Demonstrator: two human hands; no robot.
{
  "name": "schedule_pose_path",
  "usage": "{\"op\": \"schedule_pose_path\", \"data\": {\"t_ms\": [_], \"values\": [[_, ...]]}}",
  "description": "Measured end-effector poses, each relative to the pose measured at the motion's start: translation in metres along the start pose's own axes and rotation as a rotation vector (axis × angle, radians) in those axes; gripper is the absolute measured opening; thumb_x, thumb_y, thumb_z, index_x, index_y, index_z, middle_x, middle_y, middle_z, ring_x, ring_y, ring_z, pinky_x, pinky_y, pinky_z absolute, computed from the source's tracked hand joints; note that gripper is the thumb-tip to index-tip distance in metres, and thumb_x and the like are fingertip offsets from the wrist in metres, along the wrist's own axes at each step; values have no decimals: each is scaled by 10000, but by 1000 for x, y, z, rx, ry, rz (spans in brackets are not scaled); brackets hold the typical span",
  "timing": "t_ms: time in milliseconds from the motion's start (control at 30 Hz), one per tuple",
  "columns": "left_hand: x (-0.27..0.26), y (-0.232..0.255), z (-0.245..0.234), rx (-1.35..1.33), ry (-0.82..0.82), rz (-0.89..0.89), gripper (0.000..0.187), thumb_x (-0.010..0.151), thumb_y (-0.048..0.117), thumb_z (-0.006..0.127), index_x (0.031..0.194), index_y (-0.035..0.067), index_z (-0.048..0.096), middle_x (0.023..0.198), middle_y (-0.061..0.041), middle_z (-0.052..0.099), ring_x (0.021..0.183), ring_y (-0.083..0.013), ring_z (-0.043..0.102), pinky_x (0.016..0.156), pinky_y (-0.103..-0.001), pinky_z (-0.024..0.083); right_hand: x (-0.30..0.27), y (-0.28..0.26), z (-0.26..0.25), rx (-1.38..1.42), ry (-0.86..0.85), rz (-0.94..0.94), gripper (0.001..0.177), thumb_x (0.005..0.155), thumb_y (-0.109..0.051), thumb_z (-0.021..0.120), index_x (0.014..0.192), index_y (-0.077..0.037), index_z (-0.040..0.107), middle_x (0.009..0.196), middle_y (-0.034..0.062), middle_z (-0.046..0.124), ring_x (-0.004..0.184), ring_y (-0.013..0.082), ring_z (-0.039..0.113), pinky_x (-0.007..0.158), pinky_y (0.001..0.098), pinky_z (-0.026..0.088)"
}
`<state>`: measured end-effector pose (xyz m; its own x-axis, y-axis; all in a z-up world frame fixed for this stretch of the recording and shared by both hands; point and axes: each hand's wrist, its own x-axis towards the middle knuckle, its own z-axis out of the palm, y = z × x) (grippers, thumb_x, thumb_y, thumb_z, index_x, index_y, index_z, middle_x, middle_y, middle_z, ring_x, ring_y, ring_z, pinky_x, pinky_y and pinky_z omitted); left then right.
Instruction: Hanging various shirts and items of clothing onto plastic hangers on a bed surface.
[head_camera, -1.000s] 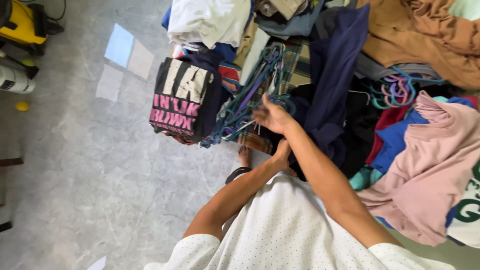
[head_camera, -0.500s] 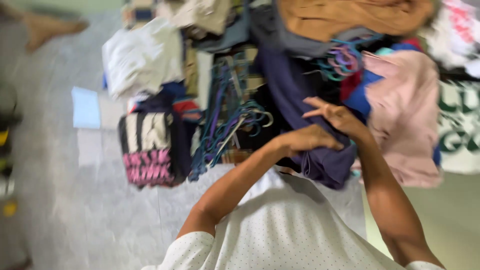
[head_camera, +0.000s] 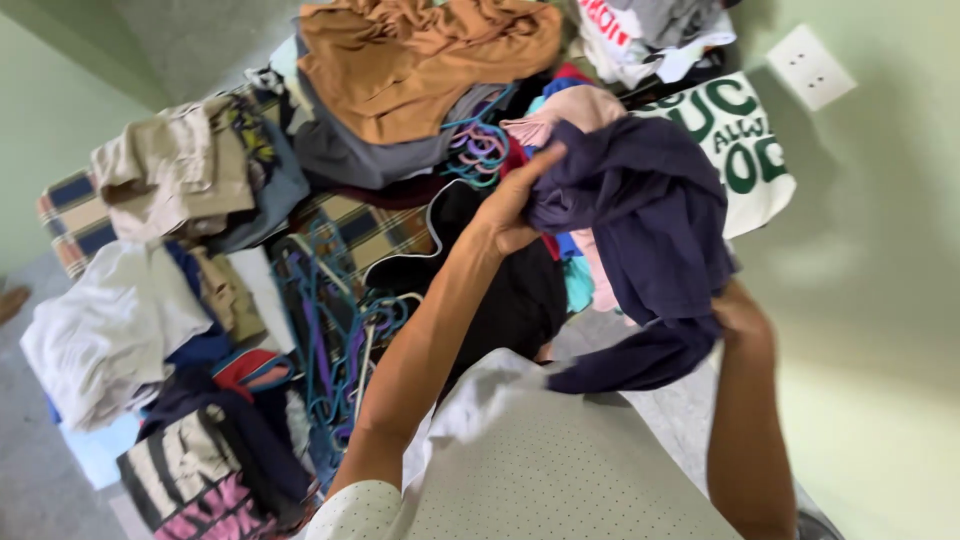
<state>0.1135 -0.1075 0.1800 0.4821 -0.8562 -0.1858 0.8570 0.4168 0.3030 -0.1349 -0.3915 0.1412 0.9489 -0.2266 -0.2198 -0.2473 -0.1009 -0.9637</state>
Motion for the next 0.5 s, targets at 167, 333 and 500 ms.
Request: {"op": "schedule_pose_path", "data": {"t_ms": [167, 333, 500], "values": [[103, 3, -65, 315, 130, 73, 405, 981, 273, 699, 1267, -13, 684, 1200, -135, 724, 1080, -258, 670, 1017, -430, 536, 20, -18, -33, -222, 70, -65, 865, 715, -103, 809, 1516, -18, 495, 1502, 144, 585, 1337, 282, 575, 1107, 390, 449], [130, 32, -110, 1008, 558, 797, 426, 890, 202, 716, 1250, 2, 604, 1105, -148, 740, 972, -282, 705, 874, -425, 564, 87, -28, 4, -689, 10, -240, 869, 739, -170, 817, 1515, -27, 452, 1493, 237, 547, 1325, 357, 559, 1108, 399, 436], [78, -16, -222, 1829, 1087, 743, 592, 825, 283, 771, 1343, 101, 550, 1345, -224, 580, 1186, -472, 563, 983, -556, 481, 108, -17, 20, -1073, 201, -413, 885, 741, -233, 914, 1456, 53, 480, 1391, 344, 496, 1269, 528, 476, 1021, 532, 412]]}}
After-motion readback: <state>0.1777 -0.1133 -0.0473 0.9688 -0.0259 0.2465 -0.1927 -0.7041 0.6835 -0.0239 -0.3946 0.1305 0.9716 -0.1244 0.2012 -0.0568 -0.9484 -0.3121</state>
